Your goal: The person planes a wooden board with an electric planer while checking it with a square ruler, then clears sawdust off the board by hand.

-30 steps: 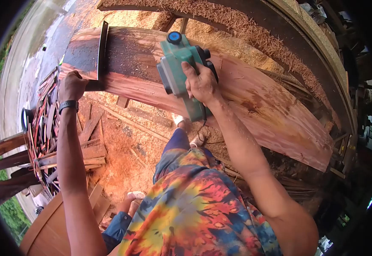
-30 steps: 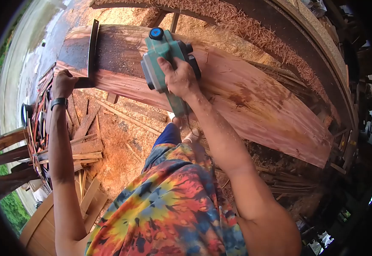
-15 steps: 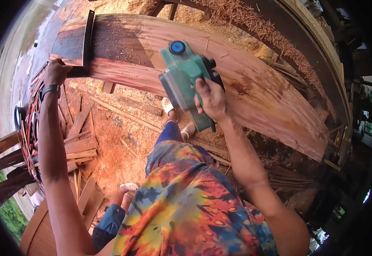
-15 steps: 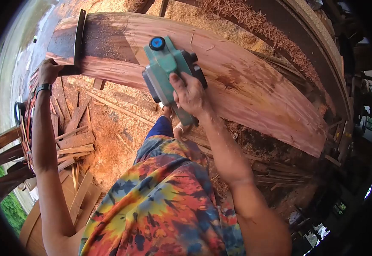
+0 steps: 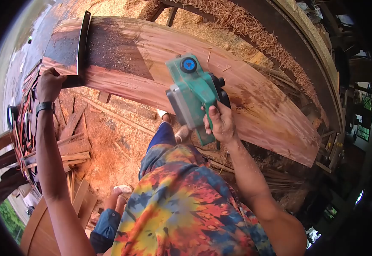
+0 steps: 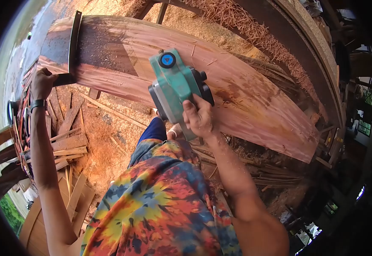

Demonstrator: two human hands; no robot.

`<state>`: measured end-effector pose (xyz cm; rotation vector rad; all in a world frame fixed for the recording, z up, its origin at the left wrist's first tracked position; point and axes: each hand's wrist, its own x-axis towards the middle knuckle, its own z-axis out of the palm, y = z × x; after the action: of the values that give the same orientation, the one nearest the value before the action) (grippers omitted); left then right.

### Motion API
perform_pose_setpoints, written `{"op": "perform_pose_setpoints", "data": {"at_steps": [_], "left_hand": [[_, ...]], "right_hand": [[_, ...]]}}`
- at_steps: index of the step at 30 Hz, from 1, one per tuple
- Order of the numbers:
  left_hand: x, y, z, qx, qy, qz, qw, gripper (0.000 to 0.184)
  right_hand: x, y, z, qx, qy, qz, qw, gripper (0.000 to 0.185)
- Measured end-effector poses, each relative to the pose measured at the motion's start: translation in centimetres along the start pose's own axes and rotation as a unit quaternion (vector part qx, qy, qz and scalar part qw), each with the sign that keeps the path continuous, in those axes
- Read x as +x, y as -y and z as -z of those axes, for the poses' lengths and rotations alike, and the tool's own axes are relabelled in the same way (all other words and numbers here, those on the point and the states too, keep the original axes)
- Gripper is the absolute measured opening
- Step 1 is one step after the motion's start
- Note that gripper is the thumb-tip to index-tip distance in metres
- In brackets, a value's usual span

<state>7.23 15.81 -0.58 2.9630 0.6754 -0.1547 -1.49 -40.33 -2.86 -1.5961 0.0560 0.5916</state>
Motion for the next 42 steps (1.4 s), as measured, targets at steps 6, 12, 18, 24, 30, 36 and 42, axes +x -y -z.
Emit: {"op": "perform_pose_setpoints", "data": {"at_steps": [6,12,18,24,30,36,42], "left_hand": [[-0.5,-1.4,0.4,0.007,0.001,-0.008,1.0,0.031],[-0.5,-1.8,0.3,0.048,-0.024,-0.026,0.998,0.03],[0.1,-1.5,0.1,0.043,-0.028,-0.035,0.998,0.029],[-0.3,-1.0,0.2,0.006,-0.043,-0.06,0.997,0.029],[0.0,0.0,-0.4,-0.014,-0.036,-0.061,0.997,0.029],[0.3,0.2,-1.0,-0.022,-0.037,-0.055,0.998,0.027],[0.2,-0.9,-0.4,0.01,-0.01,-0.04,0.999,0.027]], "right_hand": [[13.4,4.4,-2.0,-0.006,0.007,0.073,0.997,0.077],[16.9,5.9,-2.0,-0.004,0.017,0.09,0.996,0.078],[2.5,0.9,1.7,0.003,-0.002,0.029,1.0,0.077],[-13.9,-5.3,7.0,0.021,-0.051,-0.033,0.998,0.086],[-13.1,-4.8,8.1,0.024,-0.056,-0.04,0.997,0.087],[-2.0,-0.1,6.5,0.014,-0.011,0.007,1.0,0.084],[12.1,4.1,3.3,0.018,0.019,0.032,0.999,0.079]]}}
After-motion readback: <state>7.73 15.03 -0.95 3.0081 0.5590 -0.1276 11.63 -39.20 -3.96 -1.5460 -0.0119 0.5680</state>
